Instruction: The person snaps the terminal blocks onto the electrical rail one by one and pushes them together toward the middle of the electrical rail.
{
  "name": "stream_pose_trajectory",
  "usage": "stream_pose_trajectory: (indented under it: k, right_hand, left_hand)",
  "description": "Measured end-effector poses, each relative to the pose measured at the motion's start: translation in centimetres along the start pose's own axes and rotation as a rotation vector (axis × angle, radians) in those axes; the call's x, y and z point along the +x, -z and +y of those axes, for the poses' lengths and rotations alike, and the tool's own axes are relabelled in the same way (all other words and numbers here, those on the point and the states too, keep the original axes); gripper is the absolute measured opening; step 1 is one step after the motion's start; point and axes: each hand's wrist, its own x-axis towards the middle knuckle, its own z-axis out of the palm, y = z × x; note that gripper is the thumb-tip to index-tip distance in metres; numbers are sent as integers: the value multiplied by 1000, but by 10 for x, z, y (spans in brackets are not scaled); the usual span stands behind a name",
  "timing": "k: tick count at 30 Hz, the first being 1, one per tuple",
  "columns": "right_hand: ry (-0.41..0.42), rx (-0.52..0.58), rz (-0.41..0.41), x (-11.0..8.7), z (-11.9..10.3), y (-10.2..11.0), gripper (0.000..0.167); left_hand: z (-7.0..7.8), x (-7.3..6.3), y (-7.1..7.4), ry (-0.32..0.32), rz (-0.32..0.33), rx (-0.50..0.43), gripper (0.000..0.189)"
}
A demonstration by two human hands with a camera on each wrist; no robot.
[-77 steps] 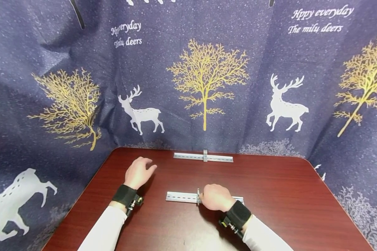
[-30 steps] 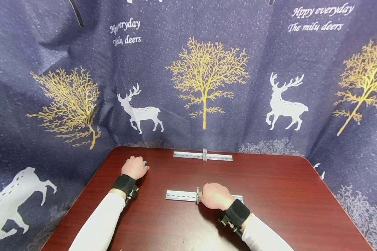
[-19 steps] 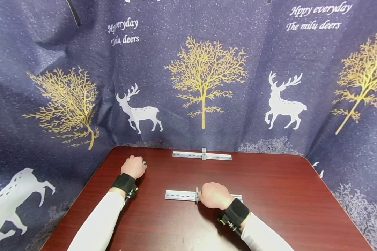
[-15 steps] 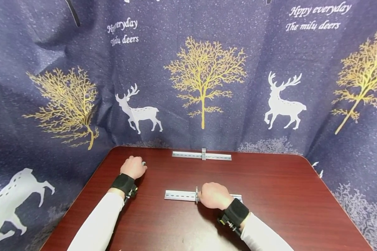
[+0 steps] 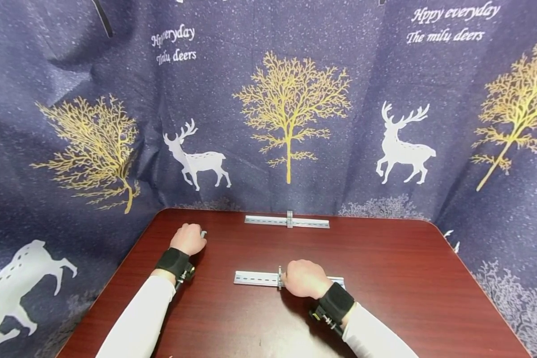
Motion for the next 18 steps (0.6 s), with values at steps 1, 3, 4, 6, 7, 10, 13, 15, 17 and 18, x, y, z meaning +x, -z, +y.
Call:
stream_pose_trajectory:
  k: [1,3,4,6,7,10,13,15,17,18]
  right_hand:
    - [-2,0,-1,0,0,0,45]
    - [-6,2,-3,-1,-1,1,45]
    - [-9,3,-6,-1,-1,2,45]
    - [-13,2,-9,-1,-2,3,44]
    - [-14,2,-9,-1,-2,3,44]
    - [-17,-1,-10,-1,-3,4,44]
    - [-13,1,-9,-2,-3,5,44]
    - [-10,3,-11,-2,-3,4,45]
    - [-9,7,-13,-2,-2,4,45]
    - [-9,7,-13,-1,-2,4,45]
  left_hand:
    - [0,0,0,-7,9,-2,18]
    - [1,-1,0,-17,22,-1,20]
    - [1,-1,-1,-22,30,-4,21]
    - [9,-5,5,-1,11,-17,22]
    - [9,-6,4,-6,20,-23,22]
    - [10,-6,2,-7,30,-45,22]
    - [12,-7,-1,-21,45,-57,26]
    - [15,-7,-2,-38,52,-64,30]
    - [18,-8,-3,-52,57,-66,33]
    - [20,-8,-4,-59,57,-66,34]
